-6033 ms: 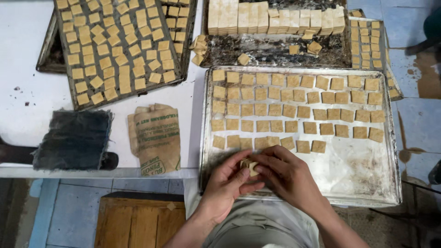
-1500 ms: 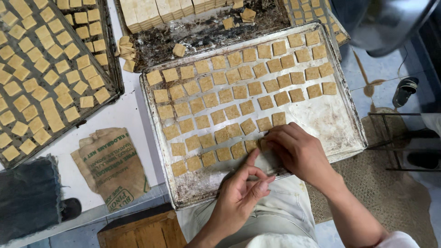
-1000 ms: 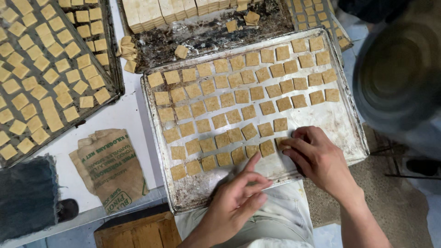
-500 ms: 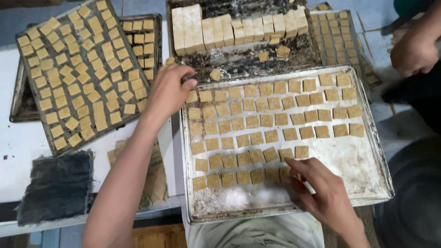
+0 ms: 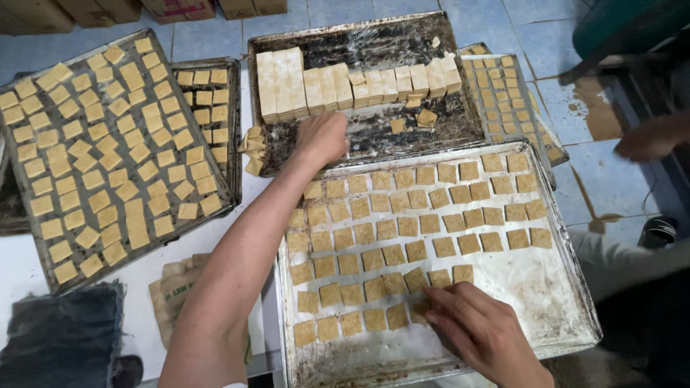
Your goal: The person arranges small square food cubes onto metal baking trays. They pick up cubes from a larger tray and place them in neat rows on an empty tray, filling it systematically.
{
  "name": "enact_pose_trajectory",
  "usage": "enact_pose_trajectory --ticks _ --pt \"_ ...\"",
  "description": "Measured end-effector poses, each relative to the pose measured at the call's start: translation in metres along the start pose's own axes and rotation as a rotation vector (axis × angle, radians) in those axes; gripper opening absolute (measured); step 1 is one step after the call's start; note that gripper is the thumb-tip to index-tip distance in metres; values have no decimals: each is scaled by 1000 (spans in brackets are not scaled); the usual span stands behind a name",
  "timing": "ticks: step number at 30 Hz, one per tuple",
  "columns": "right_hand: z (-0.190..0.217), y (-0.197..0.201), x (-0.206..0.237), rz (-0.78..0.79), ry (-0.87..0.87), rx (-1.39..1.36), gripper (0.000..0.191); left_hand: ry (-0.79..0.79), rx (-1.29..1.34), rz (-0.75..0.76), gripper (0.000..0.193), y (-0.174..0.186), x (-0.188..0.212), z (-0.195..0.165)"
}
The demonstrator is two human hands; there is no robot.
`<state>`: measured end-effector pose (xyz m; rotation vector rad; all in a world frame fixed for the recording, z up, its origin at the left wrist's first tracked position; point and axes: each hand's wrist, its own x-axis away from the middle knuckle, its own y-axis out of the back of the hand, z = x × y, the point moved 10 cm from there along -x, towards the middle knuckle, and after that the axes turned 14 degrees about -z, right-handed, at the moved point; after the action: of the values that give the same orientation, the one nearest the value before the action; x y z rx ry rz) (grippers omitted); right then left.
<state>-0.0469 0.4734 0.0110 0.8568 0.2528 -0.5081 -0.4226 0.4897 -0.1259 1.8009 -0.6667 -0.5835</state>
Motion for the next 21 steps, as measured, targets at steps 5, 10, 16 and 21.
enact_pose_trajectory --ticks 5,10,16,21 --pt "8 -4 -10 15 61 -11 39 -177 139 -117 27 7 -37 -71" --pt "10 -1 -15 3 76 -33 41 -294 129 -255 18 -6 -63 -113" --pt "-6 3 -16 9 55 -46 46 -451 -6 -255 17 -24 -57 -124" --pt "-19 7 -13 -22 40 -52 46 -493 48 -171 8 -14 -51 -135"
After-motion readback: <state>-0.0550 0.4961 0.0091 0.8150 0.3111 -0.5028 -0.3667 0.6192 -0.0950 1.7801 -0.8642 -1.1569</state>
